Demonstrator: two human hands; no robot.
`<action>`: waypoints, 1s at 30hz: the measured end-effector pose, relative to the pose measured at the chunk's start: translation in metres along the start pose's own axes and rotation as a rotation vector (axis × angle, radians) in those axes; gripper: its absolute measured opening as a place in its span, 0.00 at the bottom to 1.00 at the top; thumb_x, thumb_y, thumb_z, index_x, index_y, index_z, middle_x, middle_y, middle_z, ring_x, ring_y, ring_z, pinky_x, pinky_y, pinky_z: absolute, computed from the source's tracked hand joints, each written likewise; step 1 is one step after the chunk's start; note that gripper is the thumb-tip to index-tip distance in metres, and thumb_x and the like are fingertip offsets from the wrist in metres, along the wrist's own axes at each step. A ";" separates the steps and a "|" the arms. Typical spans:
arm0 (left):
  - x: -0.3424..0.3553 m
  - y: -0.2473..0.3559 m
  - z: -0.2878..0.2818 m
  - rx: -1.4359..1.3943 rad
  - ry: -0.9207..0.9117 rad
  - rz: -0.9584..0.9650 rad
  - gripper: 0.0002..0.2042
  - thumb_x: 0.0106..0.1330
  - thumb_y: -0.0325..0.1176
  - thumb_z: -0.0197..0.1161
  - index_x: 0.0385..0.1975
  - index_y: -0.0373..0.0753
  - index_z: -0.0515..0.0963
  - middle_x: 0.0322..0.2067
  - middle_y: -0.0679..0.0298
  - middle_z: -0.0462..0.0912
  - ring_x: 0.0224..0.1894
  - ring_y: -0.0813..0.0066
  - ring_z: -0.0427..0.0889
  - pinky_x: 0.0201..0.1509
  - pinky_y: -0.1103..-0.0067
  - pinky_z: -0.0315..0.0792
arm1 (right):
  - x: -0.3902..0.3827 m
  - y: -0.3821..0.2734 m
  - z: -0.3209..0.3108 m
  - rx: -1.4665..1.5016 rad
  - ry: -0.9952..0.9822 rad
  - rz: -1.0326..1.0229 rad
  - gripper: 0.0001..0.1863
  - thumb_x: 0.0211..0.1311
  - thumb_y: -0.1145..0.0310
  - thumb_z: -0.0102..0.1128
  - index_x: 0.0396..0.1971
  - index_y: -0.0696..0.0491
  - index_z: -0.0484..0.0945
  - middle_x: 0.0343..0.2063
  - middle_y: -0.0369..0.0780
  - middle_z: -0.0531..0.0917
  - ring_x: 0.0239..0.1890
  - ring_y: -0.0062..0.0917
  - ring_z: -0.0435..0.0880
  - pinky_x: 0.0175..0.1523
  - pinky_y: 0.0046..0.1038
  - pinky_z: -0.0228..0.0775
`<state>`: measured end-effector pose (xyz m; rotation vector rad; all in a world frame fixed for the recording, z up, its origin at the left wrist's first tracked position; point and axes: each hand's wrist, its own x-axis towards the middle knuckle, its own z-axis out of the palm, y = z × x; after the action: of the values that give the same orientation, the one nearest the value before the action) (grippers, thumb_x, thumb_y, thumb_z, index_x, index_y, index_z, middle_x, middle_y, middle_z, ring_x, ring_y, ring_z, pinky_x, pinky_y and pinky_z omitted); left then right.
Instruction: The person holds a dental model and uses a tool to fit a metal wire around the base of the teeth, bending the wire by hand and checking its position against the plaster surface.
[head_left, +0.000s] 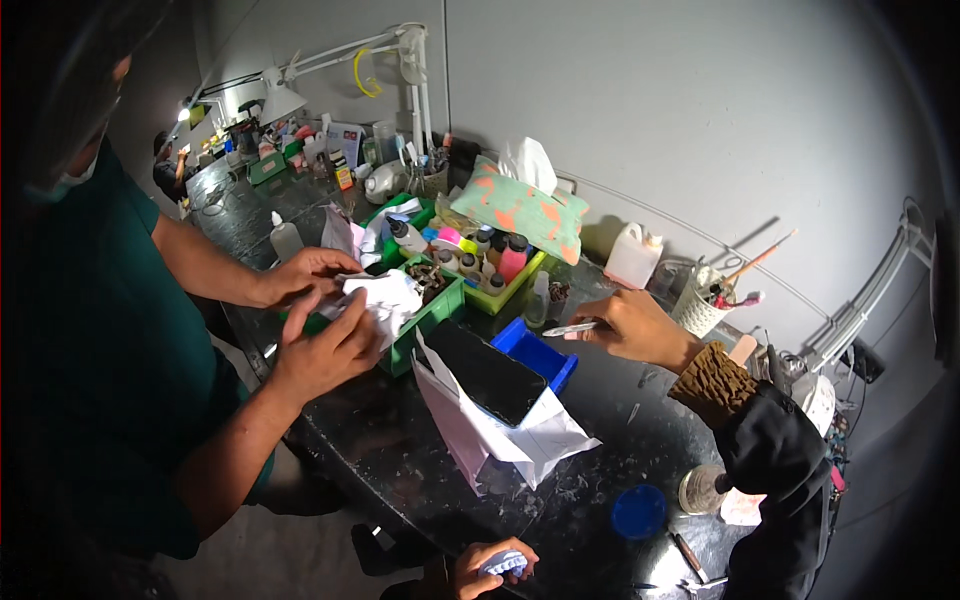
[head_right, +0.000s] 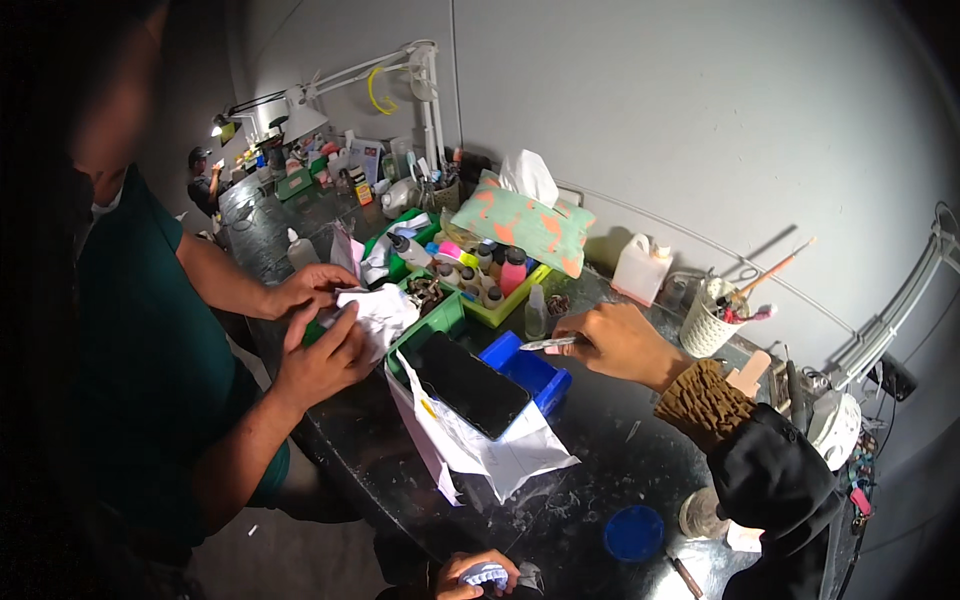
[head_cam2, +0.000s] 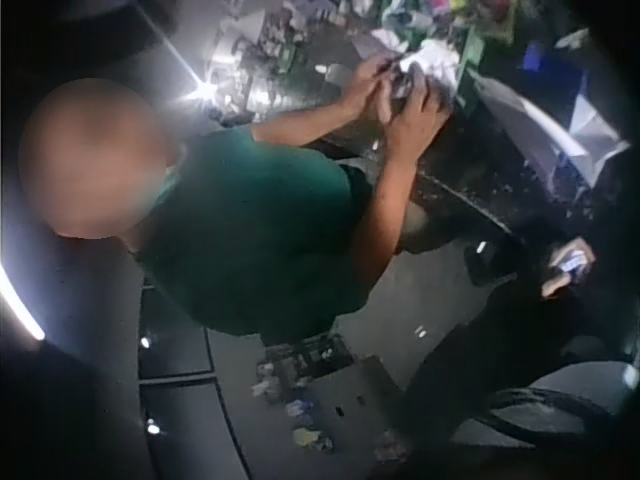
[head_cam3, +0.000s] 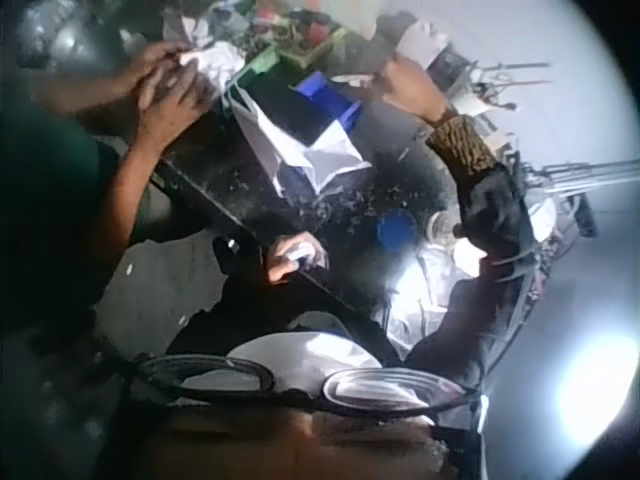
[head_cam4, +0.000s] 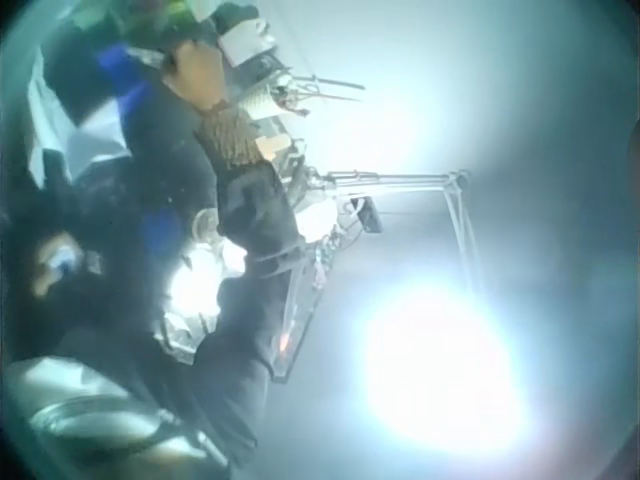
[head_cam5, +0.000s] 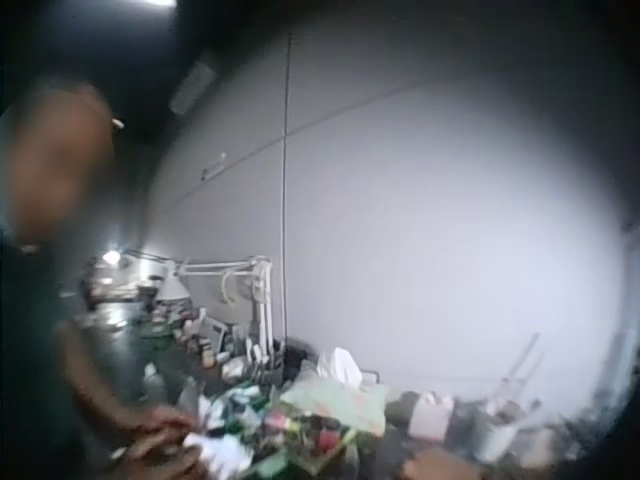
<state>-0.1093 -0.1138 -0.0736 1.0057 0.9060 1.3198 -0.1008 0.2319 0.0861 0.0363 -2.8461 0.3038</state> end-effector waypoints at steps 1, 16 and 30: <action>0.001 -0.001 0.000 -0.002 -0.007 0.003 0.22 0.51 0.35 0.51 0.46 0.31 0.69 0.38 0.58 0.76 0.42 0.74 0.74 0.47 0.78 0.68 | 0.001 0.000 0.000 -0.024 0.055 -0.040 0.11 0.56 0.63 0.57 0.33 0.55 0.79 0.18 0.46 0.79 0.23 0.41 0.79 0.29 0.37 0.70; 0.008 0.004 -0.004 -0.007 -0.016 0.012 0.21 0.53 0.35 0.50 0.48 0.34 0.69 0.41 0.60 0.75 0.45 0.73 0.72 0.50 0.76 0.66 | 0.053 -0.013 -0.009 -0.065 0.012 0.007 0.14 0.61 0.60 0.50 0.37 0.55 0.77 0.18 0.48 0.76 0.23 0.44 0.76 0.30 0.40 0.66; 0.010 0.005 -0.003 0.029 -0.013 0.048 0.20 0.55 0.35 0.50 0.49 0.36 0.69 0.44 0.61 0.74 0.49 0.72 0.71 0.54 0.74 0.63 | 0.107 -0.005 0.054 -0.071 0.083 -0.123 0.12 0.49 0.70 0.55 0.37 0.53 0.76 0.22 0.50 0.77 0.30 0.40 0.78 0.33 0.39 0.69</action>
<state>-0.1127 -0.1034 -0.0699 1.0628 0.8989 1.3421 -0.2183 0.2164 0.0659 0.1796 -2.7558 0.1737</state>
